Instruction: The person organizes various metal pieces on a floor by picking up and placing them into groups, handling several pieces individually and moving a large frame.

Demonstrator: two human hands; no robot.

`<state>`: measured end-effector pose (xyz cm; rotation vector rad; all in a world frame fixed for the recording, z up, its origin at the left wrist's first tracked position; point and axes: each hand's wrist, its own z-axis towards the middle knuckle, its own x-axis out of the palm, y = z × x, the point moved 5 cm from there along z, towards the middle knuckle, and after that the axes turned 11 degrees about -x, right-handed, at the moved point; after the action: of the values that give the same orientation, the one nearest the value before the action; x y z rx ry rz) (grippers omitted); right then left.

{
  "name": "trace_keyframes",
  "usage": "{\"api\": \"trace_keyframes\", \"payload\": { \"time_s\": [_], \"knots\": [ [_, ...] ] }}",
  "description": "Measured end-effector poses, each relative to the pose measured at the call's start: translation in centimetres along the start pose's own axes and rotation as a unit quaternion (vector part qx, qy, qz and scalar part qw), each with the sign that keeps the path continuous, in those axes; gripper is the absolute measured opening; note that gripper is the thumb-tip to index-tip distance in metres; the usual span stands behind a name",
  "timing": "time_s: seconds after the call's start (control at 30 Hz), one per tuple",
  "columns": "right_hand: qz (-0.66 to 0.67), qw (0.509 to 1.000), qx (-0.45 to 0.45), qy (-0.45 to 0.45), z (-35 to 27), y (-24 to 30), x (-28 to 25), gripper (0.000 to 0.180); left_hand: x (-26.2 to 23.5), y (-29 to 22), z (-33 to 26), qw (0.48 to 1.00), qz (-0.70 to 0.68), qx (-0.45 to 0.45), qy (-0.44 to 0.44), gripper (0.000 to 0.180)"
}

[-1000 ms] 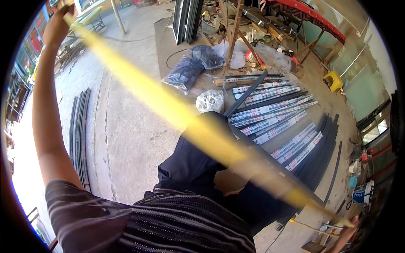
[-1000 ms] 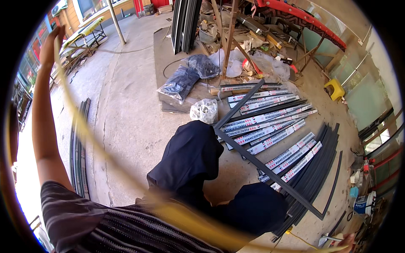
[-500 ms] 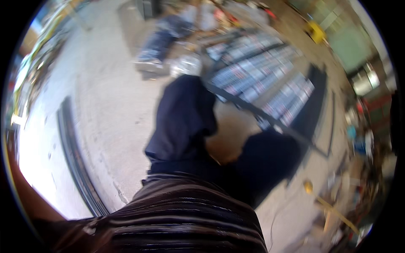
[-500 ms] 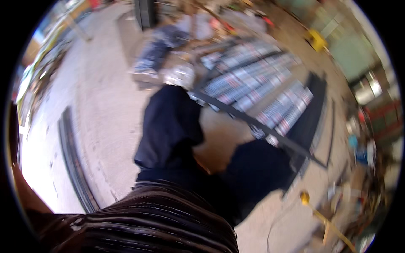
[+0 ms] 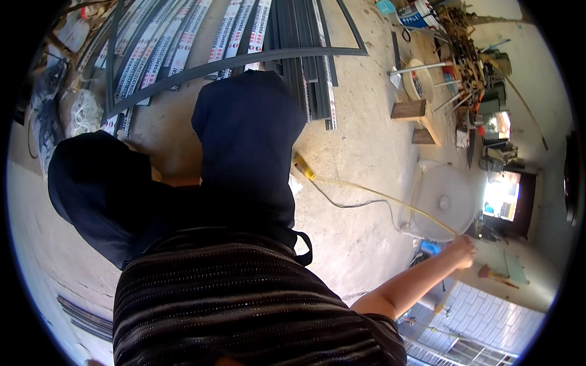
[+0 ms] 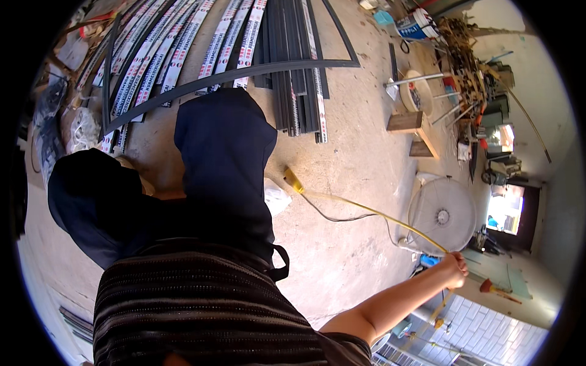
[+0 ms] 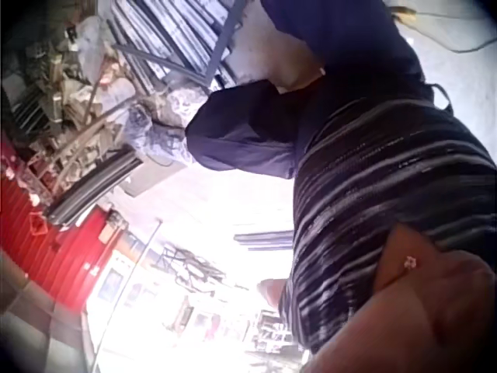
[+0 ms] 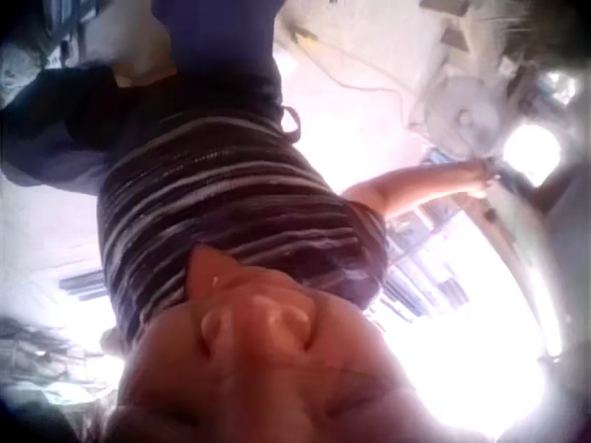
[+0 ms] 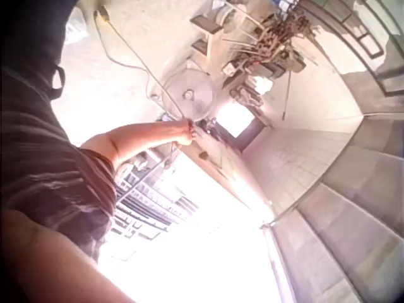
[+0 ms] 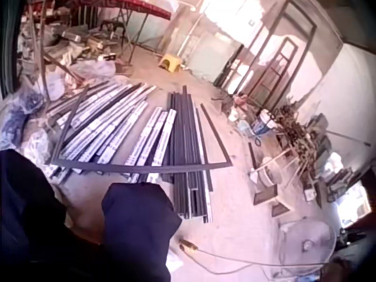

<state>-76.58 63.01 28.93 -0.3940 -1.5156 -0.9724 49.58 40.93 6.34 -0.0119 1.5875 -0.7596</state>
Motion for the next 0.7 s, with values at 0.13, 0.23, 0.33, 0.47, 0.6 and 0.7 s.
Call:
{"api": "trace_keyframes", "payload": {
  "time_s": [0.13, 0.23, 0.33, 0.47, 0.6, 0.7],
  "knots": [
    [0.037, 0.998, -0.005, -0.056, 9.3, 3.9, -9.4, 0.034, 4.3, 2.1, -2.5, 0.994, -0.068, -0.075, 0.047, 0.059],
    [0.481, 0.856, 0.090, -0.169, 11.8, 6.5, -6.6, 0.033, 4.4, 14.2, -7.2, 0.961, -0.175, -0.211, 0.042, 0.059],
    [0.764, 0.590, -0.011, -0.258, 19.6, 19.5, -12.6, 0.032, 5.8, 8.8, -5.1, 0.946, -0.238, -0.207, 0.077, 0.058],
    [0.779, 0.533, -0.076, -0.320, 18.1, 21.6, -21.0, 0.032, 3.3, 11.7, -4.7, 0.911, -0.322, -0.253, 0.045, 0.057],
    [0.721, 0.521, -0.138, -0.436, 10.7, 17.8, -32.9, 0.032, 5.1, 10.3, -2.6, 0.884, -0.374, -0.277, 0.052, 0.057],
    [0.646, 0.496, -0.166, -0.556, 0.4, 8.0, -41.4, 0.034, 2.9, 8.7, -0.9, 0.868, -0.409, -0.280, 0.029, 0.056]
  ]
}}
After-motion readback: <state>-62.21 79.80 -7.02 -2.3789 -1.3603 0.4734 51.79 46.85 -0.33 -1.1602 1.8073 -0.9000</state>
